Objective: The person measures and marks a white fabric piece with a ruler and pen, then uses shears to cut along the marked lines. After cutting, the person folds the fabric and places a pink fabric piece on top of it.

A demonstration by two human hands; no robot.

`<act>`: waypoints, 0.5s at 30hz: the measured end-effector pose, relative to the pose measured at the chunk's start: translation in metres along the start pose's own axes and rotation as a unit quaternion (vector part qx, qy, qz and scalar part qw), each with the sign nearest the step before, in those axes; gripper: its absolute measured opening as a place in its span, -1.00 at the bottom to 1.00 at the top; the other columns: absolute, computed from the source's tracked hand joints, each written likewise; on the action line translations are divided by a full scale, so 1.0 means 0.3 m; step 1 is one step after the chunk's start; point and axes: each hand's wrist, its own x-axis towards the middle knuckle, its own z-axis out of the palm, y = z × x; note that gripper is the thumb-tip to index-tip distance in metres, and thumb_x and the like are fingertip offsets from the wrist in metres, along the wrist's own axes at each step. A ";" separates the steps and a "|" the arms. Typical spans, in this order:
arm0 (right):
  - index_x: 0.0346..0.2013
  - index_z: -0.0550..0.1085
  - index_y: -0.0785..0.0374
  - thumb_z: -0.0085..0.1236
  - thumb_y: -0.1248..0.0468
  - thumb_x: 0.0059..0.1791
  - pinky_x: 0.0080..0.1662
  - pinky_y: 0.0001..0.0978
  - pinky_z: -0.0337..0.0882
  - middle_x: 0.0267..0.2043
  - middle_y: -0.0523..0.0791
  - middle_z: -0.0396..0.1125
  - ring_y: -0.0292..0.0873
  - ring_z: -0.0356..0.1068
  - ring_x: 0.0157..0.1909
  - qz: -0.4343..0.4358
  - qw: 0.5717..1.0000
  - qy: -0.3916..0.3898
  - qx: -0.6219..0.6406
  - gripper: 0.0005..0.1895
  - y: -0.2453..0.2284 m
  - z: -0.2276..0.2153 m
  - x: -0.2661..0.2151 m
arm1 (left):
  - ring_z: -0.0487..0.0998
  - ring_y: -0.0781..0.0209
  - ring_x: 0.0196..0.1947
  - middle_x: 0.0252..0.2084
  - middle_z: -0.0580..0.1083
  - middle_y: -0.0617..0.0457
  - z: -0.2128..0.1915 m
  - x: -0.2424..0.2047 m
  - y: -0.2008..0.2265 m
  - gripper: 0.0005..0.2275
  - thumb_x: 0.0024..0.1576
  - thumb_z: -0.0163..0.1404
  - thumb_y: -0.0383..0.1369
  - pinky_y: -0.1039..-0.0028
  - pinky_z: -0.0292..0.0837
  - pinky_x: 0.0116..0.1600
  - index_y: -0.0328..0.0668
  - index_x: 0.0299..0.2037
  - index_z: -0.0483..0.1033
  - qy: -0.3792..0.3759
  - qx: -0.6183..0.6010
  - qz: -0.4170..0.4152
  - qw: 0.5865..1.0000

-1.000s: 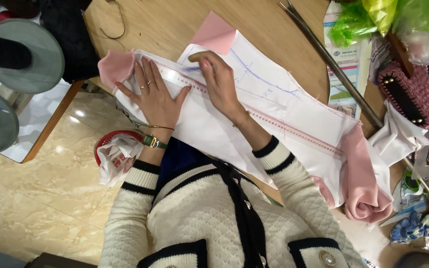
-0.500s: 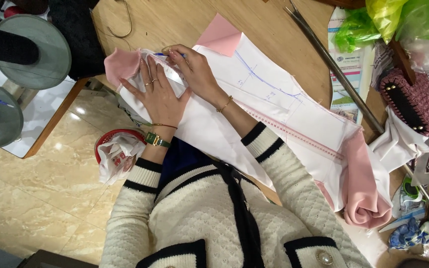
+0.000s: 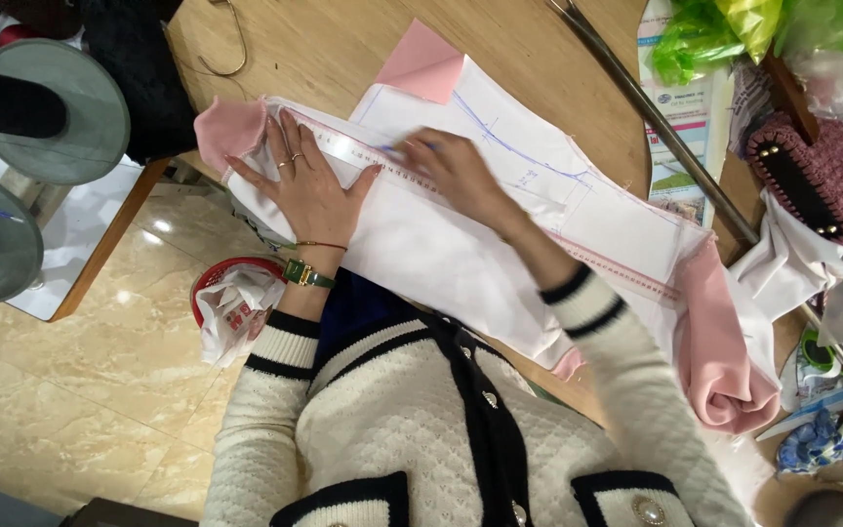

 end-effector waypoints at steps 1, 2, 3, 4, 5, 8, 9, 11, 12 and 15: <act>-0.05 0.49 0.33 -0.15 0.28 0.20 -0.01 -0.03 0.45 -0.27 0.08 0.44 0.10 0.49 -0.14 0.002 1.000 0.002 0.000 -0.75 -0.025 -0.052 -0.063 | 0.03 -0.20 0.49 0.41 0.26 -0.38 -0.006 0.002 0.001 -0.13 0.13 0.03 0.32 -0.58 -0.53 0.28 -0.50 0.26 0.32 -0.001 -0.001 0.002 1.000; -0.03 0.48 0.38 -0.16 0.32 0.20 0.02 -0.01 0.43 -0.24 0.11 0.44 0.13 0.48 -0.11 0.033 0.999 -0.009 -0.033 -0.75 -0.050 -0.103 -0.126 | 0.01 -0.21 0.50 0.41 0.25 -0.39 -0.012 0.004 0.003 -0.14 0.14 0.06 0.30 -0.58 -0.57 0.27 -0.51 0.26 0.33 0.001 -0.008 0.004 1.000; -0.01 0.47 0.43 -0.16 0.36 0.20 0.05 0.01 0.41 -0.21 0.15 0.44 0.17 0.48 -0.08 0.065 0.995 -0.020 -0.067 -0.76 -0.074 -0.155 -0.191 | -0.01 -0.22 0.50 0.41 0.25 -0.39 -0.017 0.007 0.006 -0.15 0.15 0.08 0.28 -0.57 -0.60 0.26 -0.52 0.25 0.33 0.002 -0.014 0.005 1.000; -0.01 0.47 0.43 -0.16 0.36 0.20 0.05 0.01 0.41 -0.21 0.15 0.44 0.17 0.48 -0.08 0.067 0.995 -0.016 -0.066 -0.76 -0.103 -0.198 -0.244 | -0.01 -0.22 0.50 0.41 0.25 -0.39 -0.026 0.008 0.009 -0.15 0.15 0.08 0.28 -0.57 -0.60 0.26 -0.52 0.25 0.33 0.001 -0.016 0.009 1.000; -0.05 0.49 0.42 -0.15 0.34 0.20 0.04 0.04 0.42 -0.27 0.14 0.45 0.19 0.49 -0.12 0.102 0.992 -0.015 -0.078 -0.75 -0.132 -0.243 -0.299 | -0.02 -0.23 0.50 0.41 0.25 -0.40 -0.035 0.009 0.013 -0.16 0.18 0.05 0.29 -0.57 -0.60 0.26 -0.53 0.25 0.34 0.005 -0.012 0.009 1.000; -0.07 0.52 0.34 -0.13 0.32 0.20 0.05 -0.02 0.42 -0.31 0.07 0.48 0.07 0.49 -0.12 0.143 0.985 0.020 -0.093 -0.76 -0.104 -0.343 -0.440 | -0.03 -0.25 0.50 0.40 0.26 -0.41 -0.027 -0.004 0.032 -0.22 0.26 -0.01 0.25 -0.58 -0.60 0.26 -0.53 0.25 0.33 0.005 -0.007 0.018 1.000; -0.06 0.53 0.26 -0.11 0.33 0.21 0.08 -0.10 0.41 -0.29 0.01 0.49 -0.07 0.49 -0.10 0.147 0.983 0.051 -0.097 -0.78 -0.077 -0.370 -0.486 | -0.04 -0.26 0.50 0.39 0.27 -0.41 -0.019 -0.012 0.040 -0.26 0.30 -0.05 0.21 -0.59 -0.58 0.26 -0.52 0.26 0.31 0.002 -0.004 0.022 1.000; -0.04 0.53 0.27 -0.13 0.33 0.22 0.09 -0.14 0.41 -0.28 -0.01 0.49 -0.11 0.47 -0.09 0.138 0.986 0.076 -0.063 -0.77 -0.041 -0.372 -0.506 | 0.02 -0.27 0.49 0.30 0.36 -0.37 0.051 -0.082 0.074 -0.34 0.27 0.00 0.16 -0.58 -0.54 0.29 -0.42 0.20 0.39 -0.009 -0.032 0.064 0.997; -0.03 0.53 0.29 -0.14 0.32 0.22 0.10 -0.17 0.42 -0.28 -0.03 0.49 -0.16 0.45 -0.08 0.126 0.987 0.096 -0.029 -0.76 -0.024 -0.374 -0.516 | 0.08 -0.27 0.49 0.21 0.46 -0.32 0.086 -0.117 0.091 -0.42 0.23 0.05 0.12 -0.57 -0.49 0.31 -0.32 0.14 0.46 -0.020 -0.059 0.102 0.993; -0.01 0.51 0.33 0.00 0.35 0.16 0.10 -0.12 0.42 -0.27 0.01 0.49 -0.11 0.48 -0.06 0.073 0.991 0.105 0.026 -0.82 0.054 -0.319 -0.482 | 0.00 -0.12 0.54 0.47 0.22 -0.11 0.075 -0.275 0.228 -0.38 0.27 -0.36 0.24 -0.57 -0.40 0.36 0.06 0.35 0.34 -0.104 -0.126 0.277 0.947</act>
